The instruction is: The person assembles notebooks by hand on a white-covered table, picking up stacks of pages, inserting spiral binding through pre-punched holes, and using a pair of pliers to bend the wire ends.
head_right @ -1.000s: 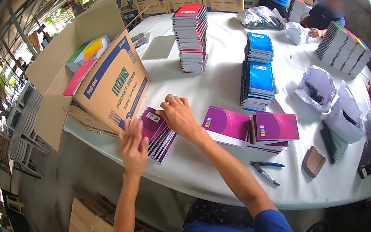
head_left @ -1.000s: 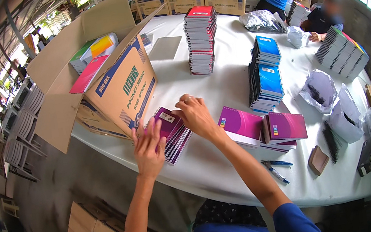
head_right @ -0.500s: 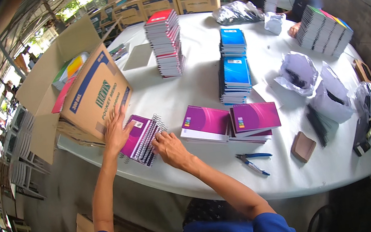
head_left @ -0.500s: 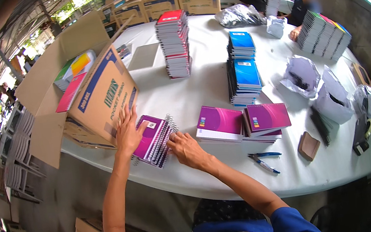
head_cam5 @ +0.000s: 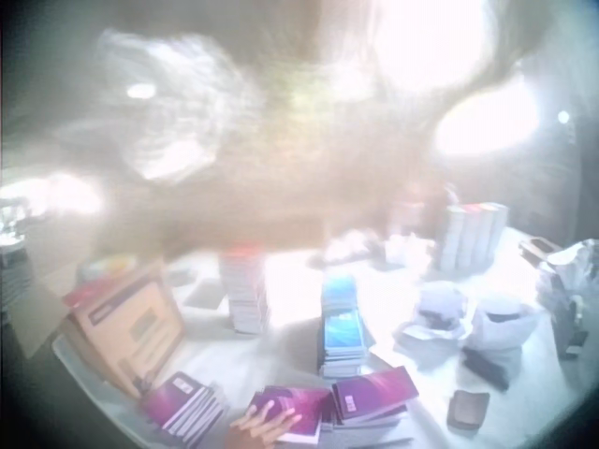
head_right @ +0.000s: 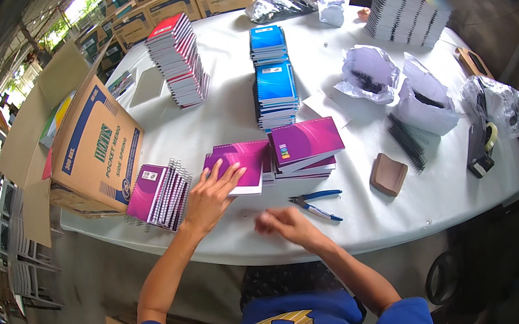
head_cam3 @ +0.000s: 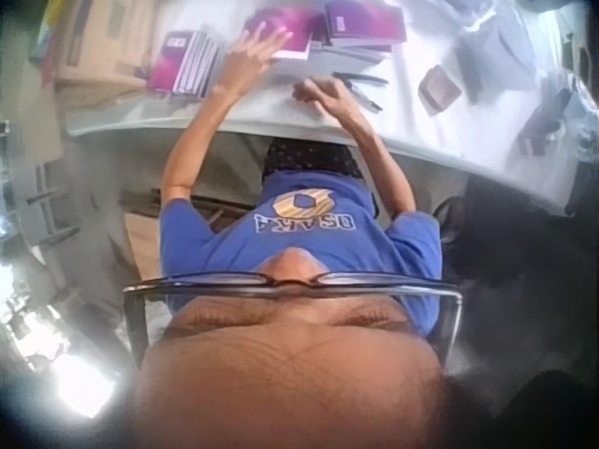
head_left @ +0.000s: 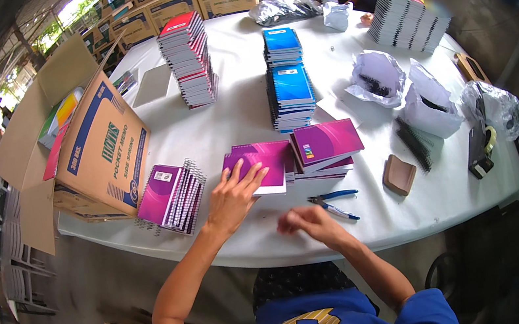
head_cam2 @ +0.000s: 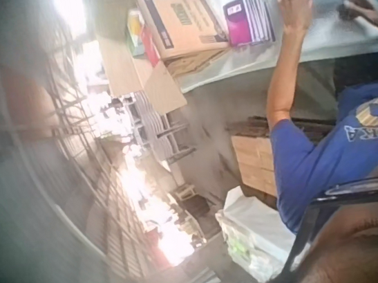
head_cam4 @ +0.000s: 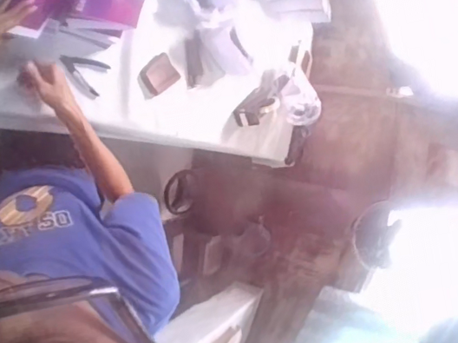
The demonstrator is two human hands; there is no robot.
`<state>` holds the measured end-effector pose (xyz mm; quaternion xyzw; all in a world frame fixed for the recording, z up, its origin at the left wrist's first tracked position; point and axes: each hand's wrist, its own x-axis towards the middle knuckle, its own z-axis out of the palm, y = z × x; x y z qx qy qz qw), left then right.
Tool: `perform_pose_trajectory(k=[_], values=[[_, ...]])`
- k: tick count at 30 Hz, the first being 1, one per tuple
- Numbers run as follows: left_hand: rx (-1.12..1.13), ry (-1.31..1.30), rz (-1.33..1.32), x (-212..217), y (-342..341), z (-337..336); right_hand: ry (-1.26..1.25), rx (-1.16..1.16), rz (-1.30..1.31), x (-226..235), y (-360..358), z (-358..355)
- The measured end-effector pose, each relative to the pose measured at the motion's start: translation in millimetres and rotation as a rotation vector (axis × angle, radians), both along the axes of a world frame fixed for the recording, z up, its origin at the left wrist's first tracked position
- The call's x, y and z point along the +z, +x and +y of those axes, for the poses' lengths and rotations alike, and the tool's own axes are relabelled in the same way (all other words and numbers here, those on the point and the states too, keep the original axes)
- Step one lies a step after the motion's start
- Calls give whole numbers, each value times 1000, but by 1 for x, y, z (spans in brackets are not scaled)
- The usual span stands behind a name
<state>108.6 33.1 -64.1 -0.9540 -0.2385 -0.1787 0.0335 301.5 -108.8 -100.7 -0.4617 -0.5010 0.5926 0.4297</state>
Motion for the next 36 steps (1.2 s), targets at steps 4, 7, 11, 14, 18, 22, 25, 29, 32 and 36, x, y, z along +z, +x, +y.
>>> perform_pose_trajectory(k=[4, 7, 11, 14, 18, 22, 25, 29, 32, 36], values=[[-53, 158, 92, -6, -4, -48, -330, -322, 407, 5, 10, 16], [-42, 29, 93, 11, -9, -76, -57, -356, 243, 15, 11, 0], [40, -528, -505, -14, -16, -78, 197, -411, 126, 5, 19, -25], [-52, -1068, -941, -56, 8, -82, 199, -377, 36, -24, 19, -32], [-20, -985, -785, -75, 17, -82, 244, -376, 24, -23, 8, -25], [31, -701, -721, -44, 21, -85, 282, -360, -44, -34, 21, -25], [13, -316, -405, 1, 32, -96, 210, -397, -88, -30, 23, -27], [-84, -80, -29, 5, 59, -91, 243, -371, -77, -22, 16, -26], [-123, 1, 62, -1, 64, -81, 321, -336, -160, -7, 38, -26], [-117, -281, 195, 7, 60, -78, 347, -342, -566, 9, 162, -27]])
